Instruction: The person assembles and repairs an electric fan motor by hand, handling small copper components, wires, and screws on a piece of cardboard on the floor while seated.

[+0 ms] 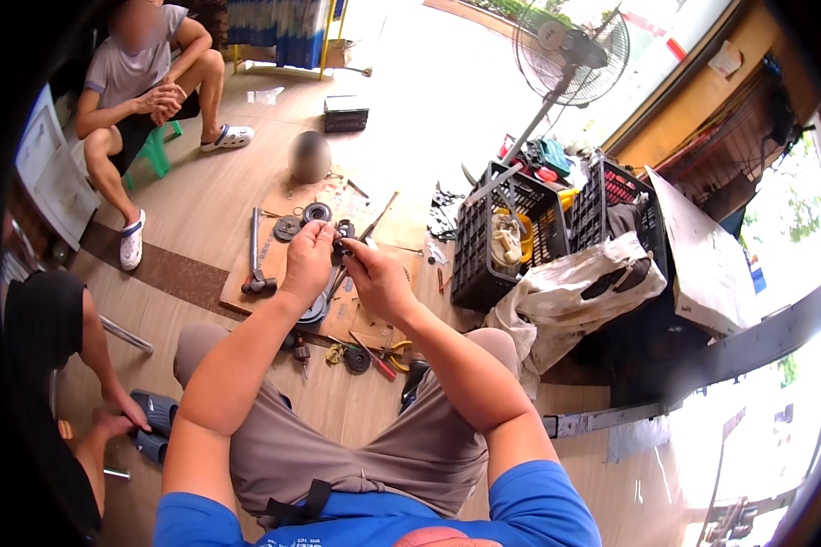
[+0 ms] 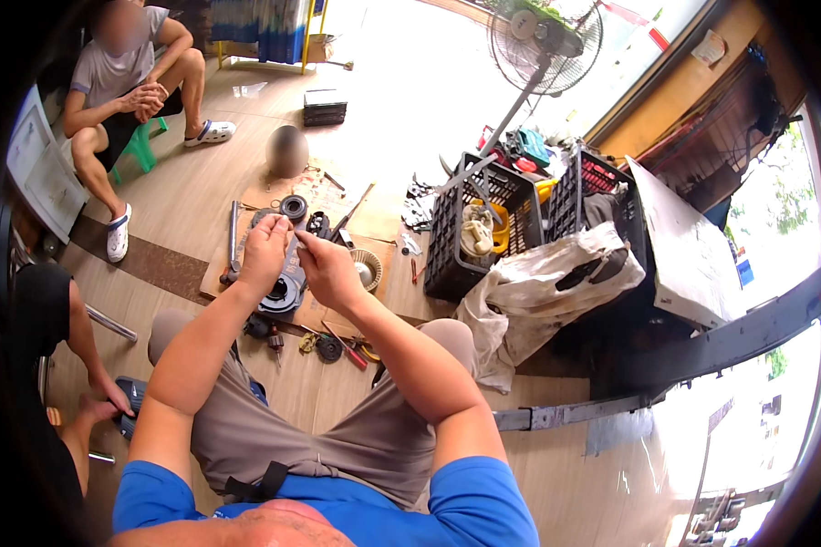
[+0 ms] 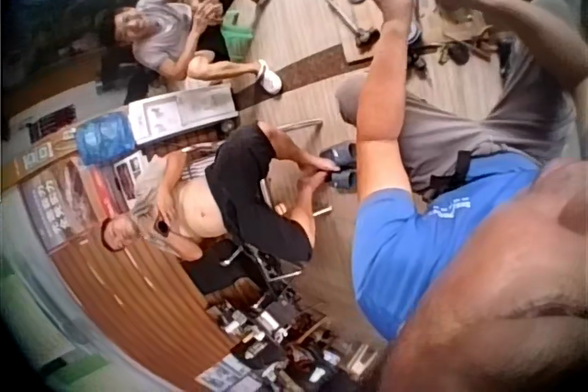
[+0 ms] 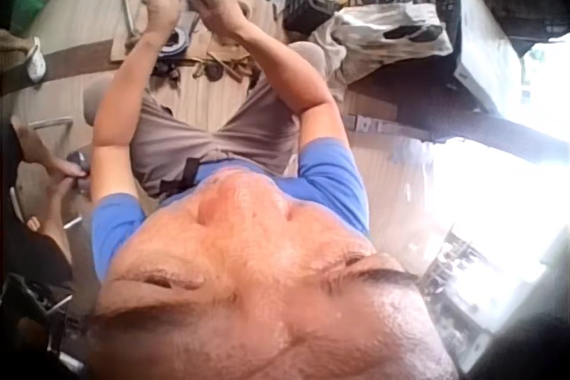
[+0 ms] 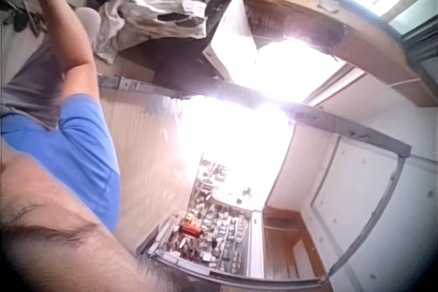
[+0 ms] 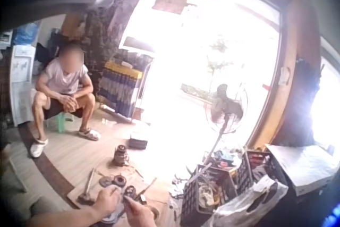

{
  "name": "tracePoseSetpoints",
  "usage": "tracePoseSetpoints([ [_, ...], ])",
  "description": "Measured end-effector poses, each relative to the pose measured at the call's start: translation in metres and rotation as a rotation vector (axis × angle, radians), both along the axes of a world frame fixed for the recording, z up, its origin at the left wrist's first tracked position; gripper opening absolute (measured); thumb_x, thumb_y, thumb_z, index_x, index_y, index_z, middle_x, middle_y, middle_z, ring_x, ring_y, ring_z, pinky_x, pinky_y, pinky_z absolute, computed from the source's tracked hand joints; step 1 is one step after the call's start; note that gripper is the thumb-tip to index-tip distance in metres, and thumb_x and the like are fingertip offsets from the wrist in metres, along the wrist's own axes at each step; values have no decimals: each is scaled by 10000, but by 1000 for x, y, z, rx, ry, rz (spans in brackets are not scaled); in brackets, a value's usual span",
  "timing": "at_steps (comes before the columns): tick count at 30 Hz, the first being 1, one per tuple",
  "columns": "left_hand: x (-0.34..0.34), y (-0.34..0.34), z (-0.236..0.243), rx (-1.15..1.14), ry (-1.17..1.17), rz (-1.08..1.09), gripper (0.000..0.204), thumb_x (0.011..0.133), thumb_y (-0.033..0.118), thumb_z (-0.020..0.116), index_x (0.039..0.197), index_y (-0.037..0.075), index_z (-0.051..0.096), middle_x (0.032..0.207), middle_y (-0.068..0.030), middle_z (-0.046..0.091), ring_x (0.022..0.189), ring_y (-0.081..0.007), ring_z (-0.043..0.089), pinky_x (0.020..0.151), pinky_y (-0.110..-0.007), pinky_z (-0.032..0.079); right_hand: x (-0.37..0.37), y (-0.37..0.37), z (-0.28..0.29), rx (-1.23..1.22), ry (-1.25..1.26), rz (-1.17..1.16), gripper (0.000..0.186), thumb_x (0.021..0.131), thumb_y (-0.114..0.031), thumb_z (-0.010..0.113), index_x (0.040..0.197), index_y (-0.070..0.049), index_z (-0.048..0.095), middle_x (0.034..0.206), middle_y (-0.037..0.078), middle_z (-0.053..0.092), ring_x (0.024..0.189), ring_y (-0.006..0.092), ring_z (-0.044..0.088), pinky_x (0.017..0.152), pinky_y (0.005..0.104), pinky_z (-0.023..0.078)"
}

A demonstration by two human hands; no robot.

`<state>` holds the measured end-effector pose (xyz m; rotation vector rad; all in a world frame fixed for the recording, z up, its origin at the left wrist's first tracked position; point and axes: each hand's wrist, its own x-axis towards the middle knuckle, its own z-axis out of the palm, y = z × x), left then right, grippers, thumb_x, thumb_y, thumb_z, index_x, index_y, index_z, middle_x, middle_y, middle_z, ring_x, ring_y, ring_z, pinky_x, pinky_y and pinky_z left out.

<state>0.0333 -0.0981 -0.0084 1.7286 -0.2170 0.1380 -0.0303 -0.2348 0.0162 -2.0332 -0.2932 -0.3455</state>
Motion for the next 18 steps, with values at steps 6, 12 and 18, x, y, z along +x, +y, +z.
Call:
tracePoseSetpoints([
  [6, -2, -3, 7, -501, 356, -169, 194, 1032, 199, 451, 945, 78, 576, 606, 62, 438, 449, -30, 366, 396, -192, 291, 2, 14, -17, 106, -21, -24, 291, 935, -66, 563, 1210, 27, 589, 888, 245, 651, 786, 330, 674, 705, 357, 516],
  [12, -10, -7, 10, -475, 377, -171, 257, 1039, 229, 448, 1004, 38, 617, 664, 38, 507, 564, -48, 437, 514, -212, 386, 2, 12, -18, -34, -94, -37, 322, 928, -29, 548, 1245, 19, 575, 905, 209, 656, 799, 290, 655, 718, 345, 504],
  [18, -3, -11, -5, -393, 193, -77, 285, 1034, 249, 468, 979, 22, 632, 698, 20, 539, 603, -59, 471, 550, -216, 415, 6, 18, -16, -138, -156, -48, 337, 920, -24, 539, 1255, 4, 568, 887, 226, 647, 818, 363, 656, 708, 410, 510],
])
